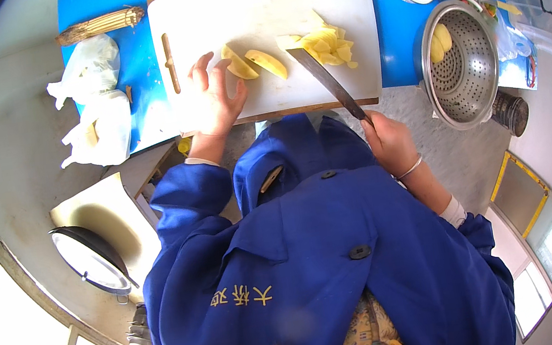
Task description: The person retrieves a colander of peeled potatoes, places a cutting board on the table, and slices the potatoes into thin pieces using a cleaver. The sliced potatoes are transferred into the colander.
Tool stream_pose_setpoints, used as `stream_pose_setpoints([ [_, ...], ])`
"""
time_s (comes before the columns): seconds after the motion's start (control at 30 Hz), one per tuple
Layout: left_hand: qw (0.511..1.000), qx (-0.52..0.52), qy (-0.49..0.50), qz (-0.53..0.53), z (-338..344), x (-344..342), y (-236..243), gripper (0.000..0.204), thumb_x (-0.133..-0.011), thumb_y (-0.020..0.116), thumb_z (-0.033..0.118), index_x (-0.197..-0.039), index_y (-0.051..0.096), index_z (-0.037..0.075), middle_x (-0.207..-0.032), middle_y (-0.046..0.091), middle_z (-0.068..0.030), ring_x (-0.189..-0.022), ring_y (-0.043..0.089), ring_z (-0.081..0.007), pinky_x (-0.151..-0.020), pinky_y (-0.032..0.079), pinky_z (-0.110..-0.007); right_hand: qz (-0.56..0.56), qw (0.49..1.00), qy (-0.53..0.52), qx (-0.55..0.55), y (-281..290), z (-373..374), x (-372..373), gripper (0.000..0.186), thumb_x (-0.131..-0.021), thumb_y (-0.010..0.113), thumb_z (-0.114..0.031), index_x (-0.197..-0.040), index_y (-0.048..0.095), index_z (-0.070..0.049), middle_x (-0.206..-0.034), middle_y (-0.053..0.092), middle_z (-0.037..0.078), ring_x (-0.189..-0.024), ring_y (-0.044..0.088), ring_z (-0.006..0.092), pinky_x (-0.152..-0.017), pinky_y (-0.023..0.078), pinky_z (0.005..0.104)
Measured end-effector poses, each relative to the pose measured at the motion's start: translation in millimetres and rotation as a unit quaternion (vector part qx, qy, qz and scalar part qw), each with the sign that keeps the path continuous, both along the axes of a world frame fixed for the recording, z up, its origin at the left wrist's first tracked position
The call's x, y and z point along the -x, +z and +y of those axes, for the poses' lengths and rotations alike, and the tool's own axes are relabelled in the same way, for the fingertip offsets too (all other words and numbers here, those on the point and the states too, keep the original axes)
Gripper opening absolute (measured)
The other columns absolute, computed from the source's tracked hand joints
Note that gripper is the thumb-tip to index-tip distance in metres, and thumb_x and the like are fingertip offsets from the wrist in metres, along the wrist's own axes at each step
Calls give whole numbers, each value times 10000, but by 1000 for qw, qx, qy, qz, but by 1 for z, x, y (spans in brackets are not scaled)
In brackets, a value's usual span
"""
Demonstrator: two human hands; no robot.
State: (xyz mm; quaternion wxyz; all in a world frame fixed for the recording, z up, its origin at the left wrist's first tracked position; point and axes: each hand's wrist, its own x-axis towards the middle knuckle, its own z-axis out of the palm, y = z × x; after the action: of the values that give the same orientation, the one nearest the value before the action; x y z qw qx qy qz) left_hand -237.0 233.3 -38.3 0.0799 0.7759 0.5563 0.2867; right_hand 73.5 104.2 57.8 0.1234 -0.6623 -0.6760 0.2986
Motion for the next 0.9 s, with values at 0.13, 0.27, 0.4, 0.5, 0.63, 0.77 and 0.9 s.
stream_pose_setpoints([
  [0.13,971,20,-229,62,20,-8,-3,431,-791,811,115,-1206,694,114,-1263,647,-128,-1157,615,-339,-1041,504,-458,-15,1000,-2,8,-5,-1,-1,161,-1011,604,-182,-1083,666,-52,-882,715,180,-793,694,398,-668,552,473],
  [0.27,961,16,-267,77,20,-28,-13,326,-782,812,110,-1102,753,116,-1128,695,-71,-1018,659,-280,-913,564,-416,-20,1000,8,-16,-5,-3,-2,153,-1009,599,-191,-1066,661,-62,-876,721,159,-760,696,382,-645,555,465],
  [0.4,970,-5,-240,29,-11,-49,-18,317,-765,798,104,-1079,756,100,-1107,687,-71,-991,651,-273,-857,564,-407,-40,998,29,-49,-6,-7,-8,160,-987,616,-188,-1091,657,-75,-862,726,124,-724,703,353,-603,555,448],
  [0.5,983,-12,-185,-14,-36,-63,-23,349,-744,763,80,-1093,754,91,-1127,663,-97,-1052,633,-304,-887,543,-420,-65,997,34,31,-8,-12,-15,188,-988,616,-190,-1135,661,-83,-894,721,146,-800,700,378,-662,558,469],
  [0.63,986,-56,-151,-49,-45,-68,-33,323,-715,755,17,-1035,761,62,-1207,626,-140,-1097,620,-340,-899,536,-429,-93,993,75,-20,-14,-19,-15,215,-953,596,-167,-1146,642,-84,-782,694,91,-657,703,313,-550,551,447],
  [0.77,983,-48,-167,-56,-41,-66,-42,286,-695,749,-6,-977,752,38,-1194,636,-145,-1075,622,-347,-877,543,-418,-115,989,89,-9,-13,-25,-7,276,-933,573,-141,-1194,617,-62,-756,672,89,-623,699,306,-527,549,441],
  [0.9,983,-31,-164,-73,-40,-68,-45,243,-688,746,-14,-928,741,22,-1173,645,-148,-1053,626,-347,-864,545,-415,-123,990,75,-9,-4,-30,2,292,-923,575,-138,-1198,597,-43,-773,675,95,-605,695,304,-516,548,429],
])
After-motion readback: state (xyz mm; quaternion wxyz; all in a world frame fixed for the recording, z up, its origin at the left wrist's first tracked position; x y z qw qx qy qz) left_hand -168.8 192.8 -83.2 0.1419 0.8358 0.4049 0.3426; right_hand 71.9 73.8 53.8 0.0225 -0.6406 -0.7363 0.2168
